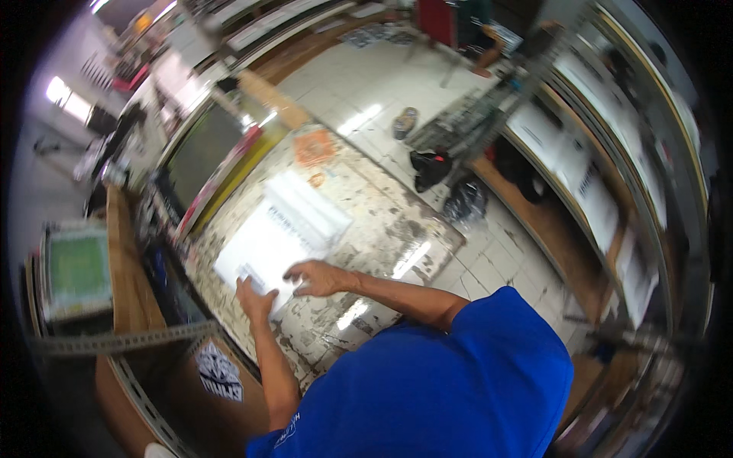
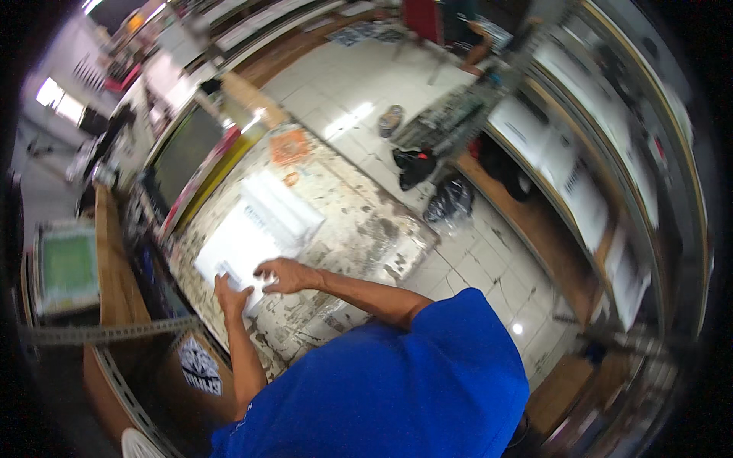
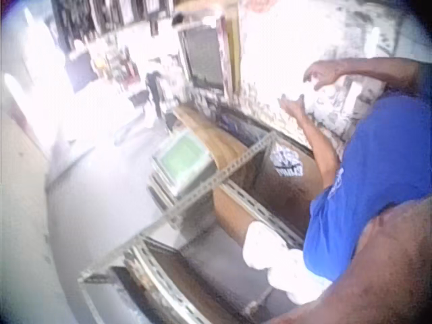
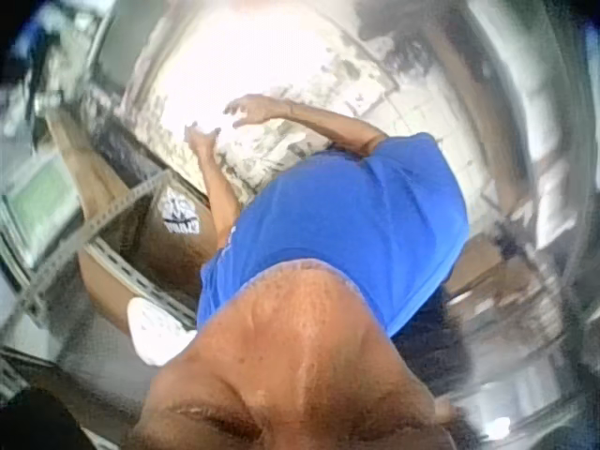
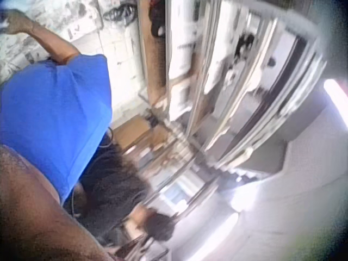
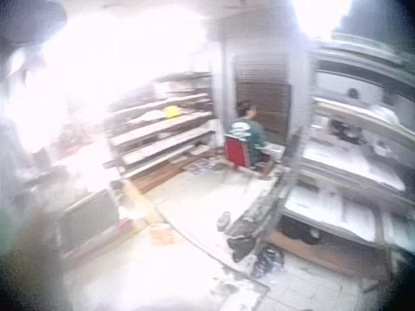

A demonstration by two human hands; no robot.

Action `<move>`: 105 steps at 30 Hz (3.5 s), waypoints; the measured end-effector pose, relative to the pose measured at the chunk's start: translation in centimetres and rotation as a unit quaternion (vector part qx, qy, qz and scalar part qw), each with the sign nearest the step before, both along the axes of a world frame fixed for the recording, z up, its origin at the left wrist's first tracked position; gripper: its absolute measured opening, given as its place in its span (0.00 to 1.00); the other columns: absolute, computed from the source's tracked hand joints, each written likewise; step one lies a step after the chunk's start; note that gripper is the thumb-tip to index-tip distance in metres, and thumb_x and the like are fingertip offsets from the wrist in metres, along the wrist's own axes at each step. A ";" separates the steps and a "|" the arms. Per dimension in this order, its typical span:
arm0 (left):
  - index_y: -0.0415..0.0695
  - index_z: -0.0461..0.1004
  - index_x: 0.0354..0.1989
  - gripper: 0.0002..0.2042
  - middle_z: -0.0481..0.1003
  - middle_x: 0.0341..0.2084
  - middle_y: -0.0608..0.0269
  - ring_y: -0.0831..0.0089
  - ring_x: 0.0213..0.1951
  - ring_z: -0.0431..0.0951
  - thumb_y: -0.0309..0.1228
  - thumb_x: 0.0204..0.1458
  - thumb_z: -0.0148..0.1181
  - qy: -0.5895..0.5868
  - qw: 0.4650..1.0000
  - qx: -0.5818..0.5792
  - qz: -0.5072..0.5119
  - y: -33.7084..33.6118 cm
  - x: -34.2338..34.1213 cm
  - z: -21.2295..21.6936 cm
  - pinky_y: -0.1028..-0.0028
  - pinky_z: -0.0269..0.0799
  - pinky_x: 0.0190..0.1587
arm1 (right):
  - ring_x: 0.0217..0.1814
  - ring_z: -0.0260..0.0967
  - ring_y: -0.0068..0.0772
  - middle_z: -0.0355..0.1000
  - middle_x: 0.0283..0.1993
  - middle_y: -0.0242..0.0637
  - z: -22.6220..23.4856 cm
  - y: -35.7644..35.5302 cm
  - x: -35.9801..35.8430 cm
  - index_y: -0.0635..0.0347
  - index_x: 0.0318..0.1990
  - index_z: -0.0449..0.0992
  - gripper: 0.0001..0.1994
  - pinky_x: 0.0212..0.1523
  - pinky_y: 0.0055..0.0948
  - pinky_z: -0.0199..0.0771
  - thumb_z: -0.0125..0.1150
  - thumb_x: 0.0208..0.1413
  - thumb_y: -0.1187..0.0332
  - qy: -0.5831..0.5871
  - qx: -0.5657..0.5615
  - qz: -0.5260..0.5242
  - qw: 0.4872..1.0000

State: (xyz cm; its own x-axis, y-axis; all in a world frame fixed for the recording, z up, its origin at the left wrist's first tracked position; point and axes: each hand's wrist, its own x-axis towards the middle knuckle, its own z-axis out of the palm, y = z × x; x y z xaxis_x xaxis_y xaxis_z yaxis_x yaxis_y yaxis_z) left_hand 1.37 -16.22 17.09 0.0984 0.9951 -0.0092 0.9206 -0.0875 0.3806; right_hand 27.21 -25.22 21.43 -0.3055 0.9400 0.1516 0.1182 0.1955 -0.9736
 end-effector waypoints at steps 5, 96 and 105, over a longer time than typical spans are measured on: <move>0.42 0.71 0.57 0.40 0.57 0.68 0.46 0.48 0.67 0.58 0.36 0.29 0.80 0.031 0.999 0.008 0.009 -0.9 1.4 0.3 0.57 0.61 0.66 | 0.41 0.77 0.34 0.79 0.42 0.45 -0.4 -9.7 5.3 0.68 0.50 0.76 0.25 0.43 0.32 0.77 0.74 0.46 0.62 0.003 -0.046 -0.059 0.997; 0.39 0.73 0.43 0.12 0.75 0.22 0.58 0.68 0.23 0.75 0.29 0.54 0.63 -0.186 0.827 -0.513 0.131 -86.7 71.4 -29.2 0.68 0.68 0.21 | 0.73 0.53 0.36 0.51 0.75 0.49 49.5 -132.9 108.5 0.63 0.74 0.45 0.64 0.62 0.36 0.67 0.71 0.17 0.83 -0.464 -0.443 -0.561 0.523; 0.35 0.71 0.49 0.18 0.75 0.20 0.58 0.71 0.17 0.71 0.25 0.51 0.67 -0.254 0.811 -0.468 0.241 -90.3 66.7 -29.3 0.70 0.65 0.15 | 0.69 0.58 0.41 0.57 0.71 0.50 49.8 -129.2 109.1 0.62 0.71 0.52 0.59 0.61 0.36 0.67 0.70 0.18 0.82 -0.543 -0.496 -0.538 0.413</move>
State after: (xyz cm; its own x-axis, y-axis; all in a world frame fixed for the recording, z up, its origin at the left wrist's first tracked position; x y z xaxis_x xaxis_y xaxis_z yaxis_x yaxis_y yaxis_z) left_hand 68.09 -106.54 -12.18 -0.0720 0.4994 -0.8634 0.4664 0.7820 0.4135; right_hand 136.33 -154.42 71.21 0.9875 0.0560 -0.1475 0.0891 -0.9695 0.2285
